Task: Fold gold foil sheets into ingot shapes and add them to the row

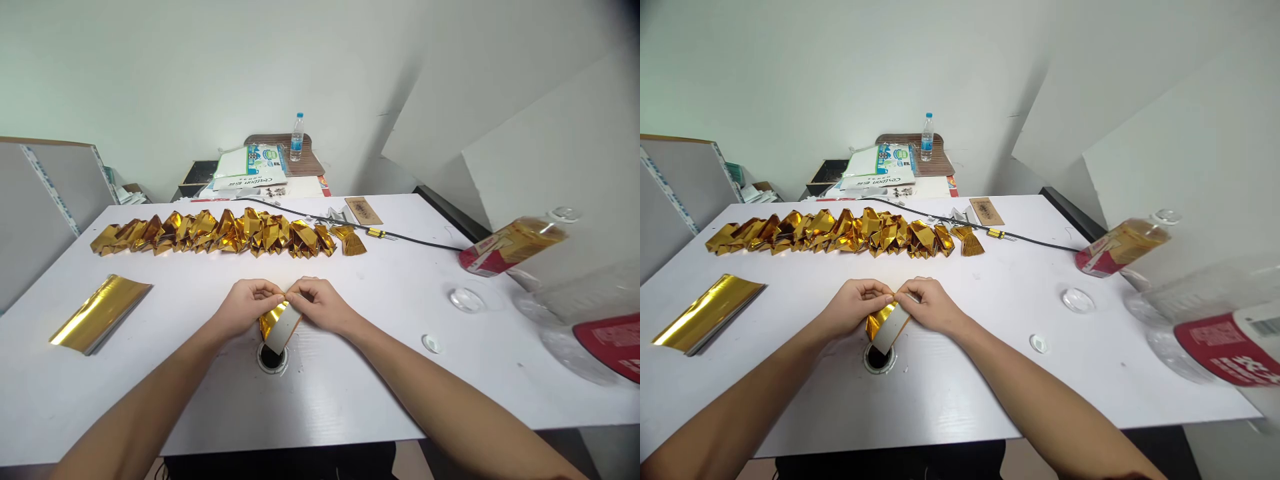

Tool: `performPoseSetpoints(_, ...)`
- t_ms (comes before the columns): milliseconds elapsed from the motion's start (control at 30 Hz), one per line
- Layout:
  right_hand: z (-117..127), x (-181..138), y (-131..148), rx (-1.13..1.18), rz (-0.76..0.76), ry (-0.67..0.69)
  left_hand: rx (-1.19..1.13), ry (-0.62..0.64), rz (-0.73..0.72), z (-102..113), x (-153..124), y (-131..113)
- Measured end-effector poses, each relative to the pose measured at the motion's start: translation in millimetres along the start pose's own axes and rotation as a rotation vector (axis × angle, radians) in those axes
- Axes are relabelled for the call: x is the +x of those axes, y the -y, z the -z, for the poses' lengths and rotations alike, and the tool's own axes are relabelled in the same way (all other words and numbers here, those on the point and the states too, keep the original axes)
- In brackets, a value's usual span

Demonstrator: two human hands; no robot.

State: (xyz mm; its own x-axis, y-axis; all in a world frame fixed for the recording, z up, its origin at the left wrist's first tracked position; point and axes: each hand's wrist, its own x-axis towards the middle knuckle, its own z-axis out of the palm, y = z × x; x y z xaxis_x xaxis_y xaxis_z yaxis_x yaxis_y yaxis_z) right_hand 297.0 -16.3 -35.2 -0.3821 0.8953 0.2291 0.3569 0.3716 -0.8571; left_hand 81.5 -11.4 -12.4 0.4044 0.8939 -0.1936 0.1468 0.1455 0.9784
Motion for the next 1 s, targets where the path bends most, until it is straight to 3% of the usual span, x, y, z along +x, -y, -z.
performPoseSetpoints(300,-0.9,3.7,2.4,0.063,0.036,0.105,0.060,0.102,0.068,9.4,-1.5,-7.1)
performPoseSetpoints(633,-3.3,2.0,5.0,-0.107,0.114,0.099,0.297,0.048,-0.023,8.6,-3.9,-11.7)
performPoseSetpoints(800,-5.0,1.1,8.7,-0.134,0.134,0.026,0.442,-0.001,-0.075,10.9,-6.8,-19.9)
performPoseSetpoints(900,4.2,0.6,2.0,-0.074,0.071,-0.076,0.579,-0.107,-0.137,29.8,-5.5,-21.5)
performPoseSetpoints(1000,19.4,0.6,-8.6,0.062,-0.091,-0.230,0.605,-0.363,-0.138,58.9,-0.9,-21.4)
